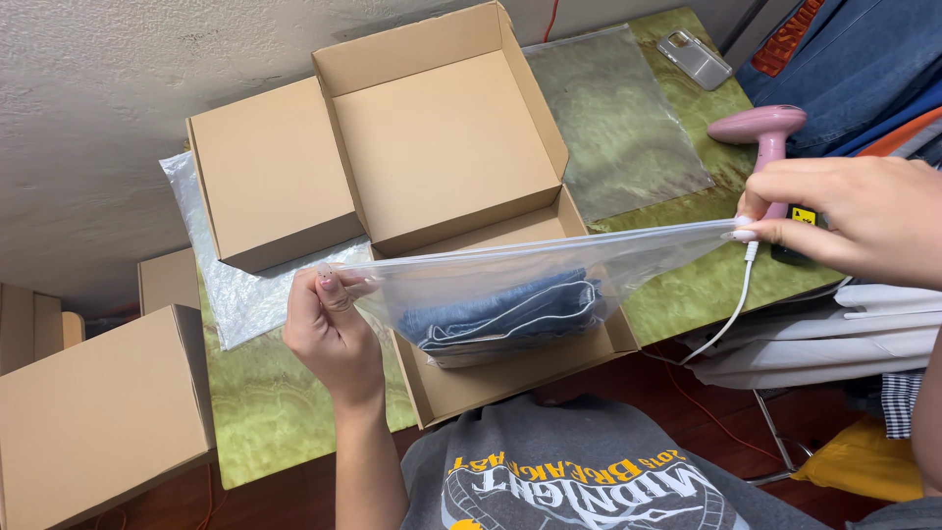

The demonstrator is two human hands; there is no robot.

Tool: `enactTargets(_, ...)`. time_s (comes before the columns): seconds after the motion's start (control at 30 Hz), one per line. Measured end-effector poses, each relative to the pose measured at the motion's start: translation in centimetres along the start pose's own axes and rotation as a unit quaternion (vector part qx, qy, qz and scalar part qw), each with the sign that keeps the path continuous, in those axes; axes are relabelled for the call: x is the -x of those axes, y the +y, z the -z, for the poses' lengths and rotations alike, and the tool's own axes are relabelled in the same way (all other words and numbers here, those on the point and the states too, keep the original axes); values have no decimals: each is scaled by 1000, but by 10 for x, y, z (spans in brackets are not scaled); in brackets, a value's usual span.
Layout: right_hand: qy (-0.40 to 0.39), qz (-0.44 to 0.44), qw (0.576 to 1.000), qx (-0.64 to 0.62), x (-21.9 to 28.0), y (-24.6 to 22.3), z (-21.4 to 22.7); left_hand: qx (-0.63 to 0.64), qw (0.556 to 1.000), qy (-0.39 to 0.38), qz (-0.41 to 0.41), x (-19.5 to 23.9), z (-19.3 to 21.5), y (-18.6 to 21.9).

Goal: The person packs clothes into cardboard boxes. They place a pink garment in a plastic bag into a box, then a yellow garment into another box, and finally a pair of jeans into a third box. The person also hangs the yellow garment on a hanger.

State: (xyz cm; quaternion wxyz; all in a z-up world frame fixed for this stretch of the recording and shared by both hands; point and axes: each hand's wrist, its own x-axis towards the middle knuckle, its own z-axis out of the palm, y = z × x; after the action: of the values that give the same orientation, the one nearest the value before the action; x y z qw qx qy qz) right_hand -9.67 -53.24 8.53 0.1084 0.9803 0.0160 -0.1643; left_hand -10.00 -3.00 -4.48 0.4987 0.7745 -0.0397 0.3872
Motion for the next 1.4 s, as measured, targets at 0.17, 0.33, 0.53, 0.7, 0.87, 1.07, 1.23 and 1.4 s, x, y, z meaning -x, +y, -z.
enactTargets(0.17,68,5,996,-53,0,-3,-2,58,998,2,30,0,-4,3)
enactTargets(0.33,367,248,893,-83,22,-113,27,157,981,7,113,1,-6,1)
enactTargets(0.53,400,452,793,-87,-17,-186,26,187,975,6,118,12,-3,3)
enactTargets(0.7,187,453,843,-222,-20,-198,62,180,977,11,112,18,1,8)
enactTargets(0.87,-222,218,931,-189,-33,-223,95,194,975,-4,106,15,-10,28)
enactTargets(1.07,-21,434,895,102,-95,-289,-57,242,965,-2,99,22,-38,30)
enactTargets(1.23,38,416,904,96,-96,-282,-116,243,965,-4,101,32,-48,43)
enactTargets(1.4,72,311,948,-1,-98,-239,-105,199,977,-19,71,39,-33,23)
